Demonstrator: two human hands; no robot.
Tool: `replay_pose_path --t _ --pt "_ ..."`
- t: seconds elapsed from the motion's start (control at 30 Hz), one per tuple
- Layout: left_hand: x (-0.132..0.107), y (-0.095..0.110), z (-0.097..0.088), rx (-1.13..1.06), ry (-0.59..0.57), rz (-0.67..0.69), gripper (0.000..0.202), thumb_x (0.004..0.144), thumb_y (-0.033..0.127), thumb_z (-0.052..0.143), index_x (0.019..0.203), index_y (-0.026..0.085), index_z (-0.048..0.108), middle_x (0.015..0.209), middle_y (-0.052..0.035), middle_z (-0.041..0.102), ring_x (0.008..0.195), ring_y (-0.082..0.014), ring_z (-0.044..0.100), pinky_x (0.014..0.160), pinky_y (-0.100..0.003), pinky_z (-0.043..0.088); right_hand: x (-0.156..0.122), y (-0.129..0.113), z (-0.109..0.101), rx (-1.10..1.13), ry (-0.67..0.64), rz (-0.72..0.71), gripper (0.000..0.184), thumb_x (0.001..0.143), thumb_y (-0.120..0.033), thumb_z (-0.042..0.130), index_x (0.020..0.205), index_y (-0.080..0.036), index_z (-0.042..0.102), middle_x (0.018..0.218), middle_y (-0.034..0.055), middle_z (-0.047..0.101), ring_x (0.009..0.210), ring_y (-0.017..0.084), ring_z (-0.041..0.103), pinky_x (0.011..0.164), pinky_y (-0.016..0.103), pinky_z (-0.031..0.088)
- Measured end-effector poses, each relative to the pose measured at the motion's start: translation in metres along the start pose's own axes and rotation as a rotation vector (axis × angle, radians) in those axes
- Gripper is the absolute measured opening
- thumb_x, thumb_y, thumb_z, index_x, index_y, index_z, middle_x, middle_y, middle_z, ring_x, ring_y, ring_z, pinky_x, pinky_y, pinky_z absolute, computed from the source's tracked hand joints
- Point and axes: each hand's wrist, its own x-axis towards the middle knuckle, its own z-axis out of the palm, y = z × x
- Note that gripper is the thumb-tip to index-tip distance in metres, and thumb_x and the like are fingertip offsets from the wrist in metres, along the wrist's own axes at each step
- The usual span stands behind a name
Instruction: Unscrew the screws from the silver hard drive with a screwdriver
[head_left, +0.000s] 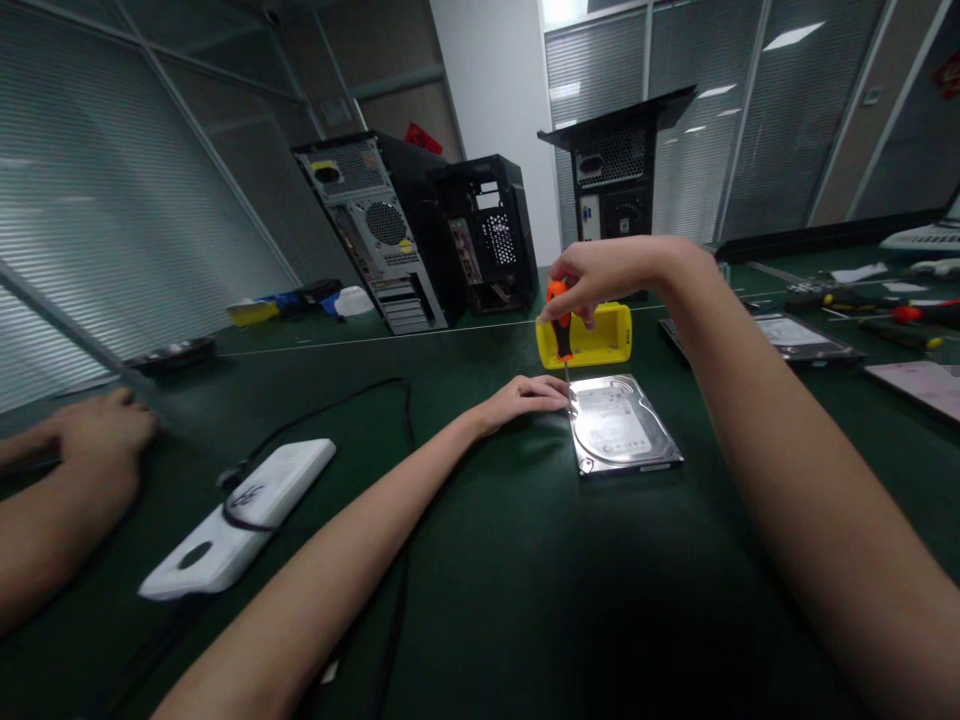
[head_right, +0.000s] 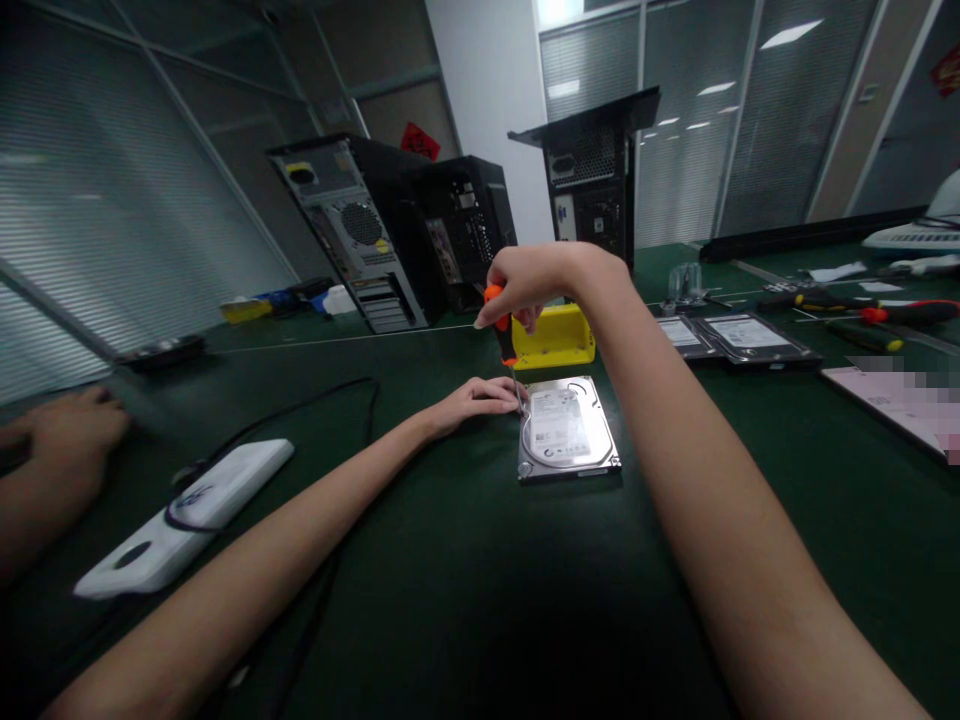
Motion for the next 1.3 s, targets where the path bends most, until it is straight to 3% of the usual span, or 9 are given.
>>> replay_pose_path --t 0.4,0.67,0.93,1.07,1.17,1.3 --pt "0.0 0.004 0.003 -0.007 0.03 -0.01 0.016 0.077 0.029 0.065 0.087 0.019 0.074 0.111 -0.0076 0.061 0.109 -0.0208 0.053 0.1 -0.038 0.034 0.01 0.012 0.009 0.184 -0.016 0.002 0.037 0.072 -0.051 0.062 0.086 -0.017 0.057 0.075 0.0034 0.066 0.072 0.014 0.065 0.062 0.024 0.052" --pt "0.001 0.005 0.003 0.028 0.032 -0.013 0.017 0.079 0.029 0.064 0.088 0.018 0.073 0.11 -0.0076 0.062 0.109 -0.0203 0.053 0.101 -0.038 0.034 0.018 0.012 0.012 0.149 0.0 -0.032 0.033 0.077 -0.047 0.058 0.088 -0.016 0.061 0.076 0.005 0.066 0.071 0.015 0.065 0.058 0.023 0.05" --pt "0.001 0.002 0.002 0.049 0.043 0.041 0.02 0.08 0.029 0.063 0.09 0.017 0.072 0.108 -0.0083 0.064 0.107 -0.0194 0.056 0.099 -0.036 0.036 0.018 0.003 0.014 0.125 -0.002 -0.012 0.046 0.079 -0.056 0.051 0.093 -0.014 0.062 0.079 0.0075 0.067 0.068 0.014 0.065 0.062 0.024 0.05" --pt "0.005 0.004 0.008 0.098 0.124 0.102 0.021 0.077 0.029 0.066 0.091 0.015 0.072 0.1 -0.0085 0.066 0.098 -0.0187 0.059 0.094 -0.035 0.041 0.02 0.003 0.017 0.189 -0.002 0.027 0.055 0.083 -0.06 0.039 0.098 -0.011 0.059 0.083 0.0108 0.067 0.07 0.017 0.065 0.063 0.026 0.052" --pt "0.011 0.011 0.018 0.14 0.197 0.086 0.027 0.076 0.032 0.066 0.096 0.014 0.071 0.101 -0.0092 0.067 0.094 -0.0186 0.06 0.086 -0.032 0.045 0.021 0.007 0.019 0.275 -0.018 0.054 0.06 0.089 -0.055 0.022 0.104 -0.009 0.056 0.089 0.0134 0.067 0.071 0.018 0.065 0.063 0.029 0.053" --pt "0.016 0.017 0.029 0.073 0.328 0.125 0.03 0.081 0.034 0.061 0.099 0.012 0.069 0.103 -0.0109 0.068 0.095 -0.018 0.061 0.087 -0.031 0.045 0.022 0.01 0.016 0.298 0.006 0.038 0.05 0.09 -0.044 0.025 0.112 -0.01 0.053 0.097 0.0125 0.066 0.072 0.018 0.066 0.063 0.03 0.054"
